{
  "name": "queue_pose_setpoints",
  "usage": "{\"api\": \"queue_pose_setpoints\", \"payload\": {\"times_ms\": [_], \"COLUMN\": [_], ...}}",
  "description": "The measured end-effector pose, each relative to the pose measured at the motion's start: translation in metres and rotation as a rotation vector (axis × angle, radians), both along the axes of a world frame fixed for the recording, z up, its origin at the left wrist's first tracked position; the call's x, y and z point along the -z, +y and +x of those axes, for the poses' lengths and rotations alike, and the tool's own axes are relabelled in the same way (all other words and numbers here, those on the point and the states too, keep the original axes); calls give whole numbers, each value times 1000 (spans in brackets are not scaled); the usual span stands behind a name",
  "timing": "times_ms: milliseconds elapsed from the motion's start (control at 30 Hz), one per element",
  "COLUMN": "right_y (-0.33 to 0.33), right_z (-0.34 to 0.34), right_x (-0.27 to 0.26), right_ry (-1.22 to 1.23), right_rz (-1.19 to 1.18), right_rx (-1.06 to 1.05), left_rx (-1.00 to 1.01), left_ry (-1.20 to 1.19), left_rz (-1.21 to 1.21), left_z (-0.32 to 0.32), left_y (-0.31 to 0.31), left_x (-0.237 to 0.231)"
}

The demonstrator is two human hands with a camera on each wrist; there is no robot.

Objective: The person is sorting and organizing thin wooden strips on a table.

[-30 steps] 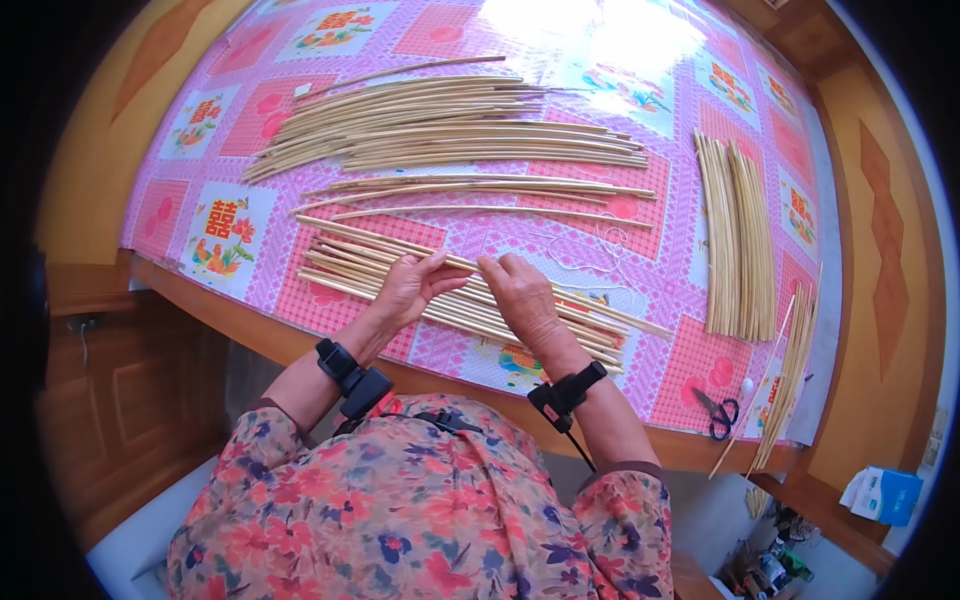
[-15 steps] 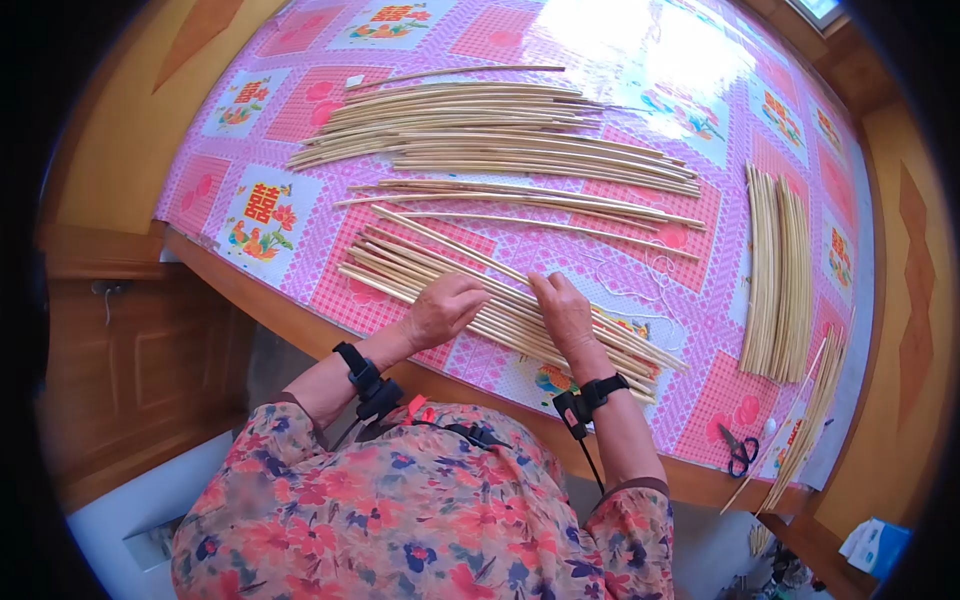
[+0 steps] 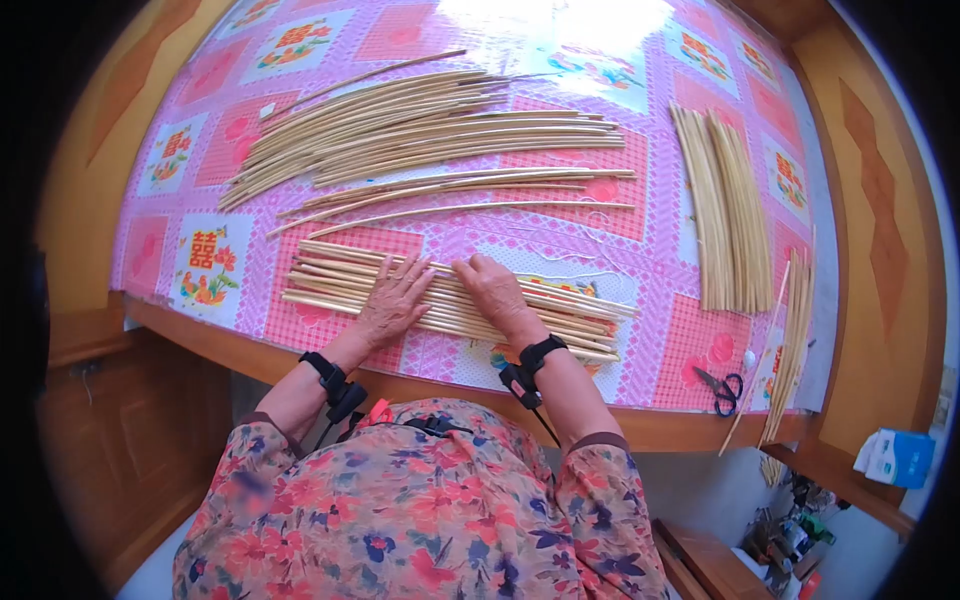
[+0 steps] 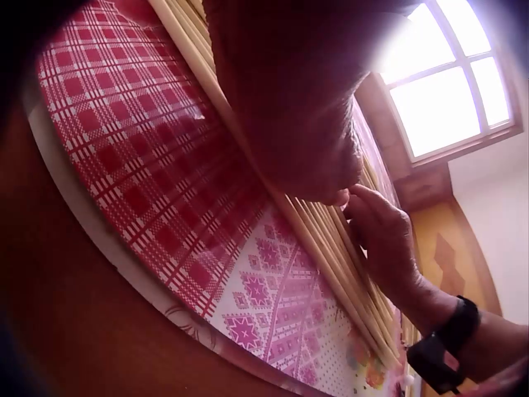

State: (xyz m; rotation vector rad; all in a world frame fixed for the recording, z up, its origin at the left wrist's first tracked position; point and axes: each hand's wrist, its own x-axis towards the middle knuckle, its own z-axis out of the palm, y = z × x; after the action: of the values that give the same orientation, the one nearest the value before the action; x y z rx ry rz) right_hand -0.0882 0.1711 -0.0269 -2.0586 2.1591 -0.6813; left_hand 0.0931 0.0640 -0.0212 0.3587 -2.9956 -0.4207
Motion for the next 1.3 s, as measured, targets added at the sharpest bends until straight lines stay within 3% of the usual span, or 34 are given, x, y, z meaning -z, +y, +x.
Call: {"api": "queue_pose_setpoints", "payload": {"times_ms": [567, 867, 1300], "right_y": [1, -4, -5], "right_z": [0, 3, 3], "right_x": [1, 1, 1], "right_ry": [-139, 11, 18], "right_rz": [-53, 29, -7], "right_rx": [3, 9, 7], "left_rx": [-14, -18, -15], "left_ry": [-77, -34, 5], "left_rz": [67, 19, 13], "left_z": [0, 2, 3], "left_y": [-1, 0, 1], "left_x": [17, 22, 27]}}
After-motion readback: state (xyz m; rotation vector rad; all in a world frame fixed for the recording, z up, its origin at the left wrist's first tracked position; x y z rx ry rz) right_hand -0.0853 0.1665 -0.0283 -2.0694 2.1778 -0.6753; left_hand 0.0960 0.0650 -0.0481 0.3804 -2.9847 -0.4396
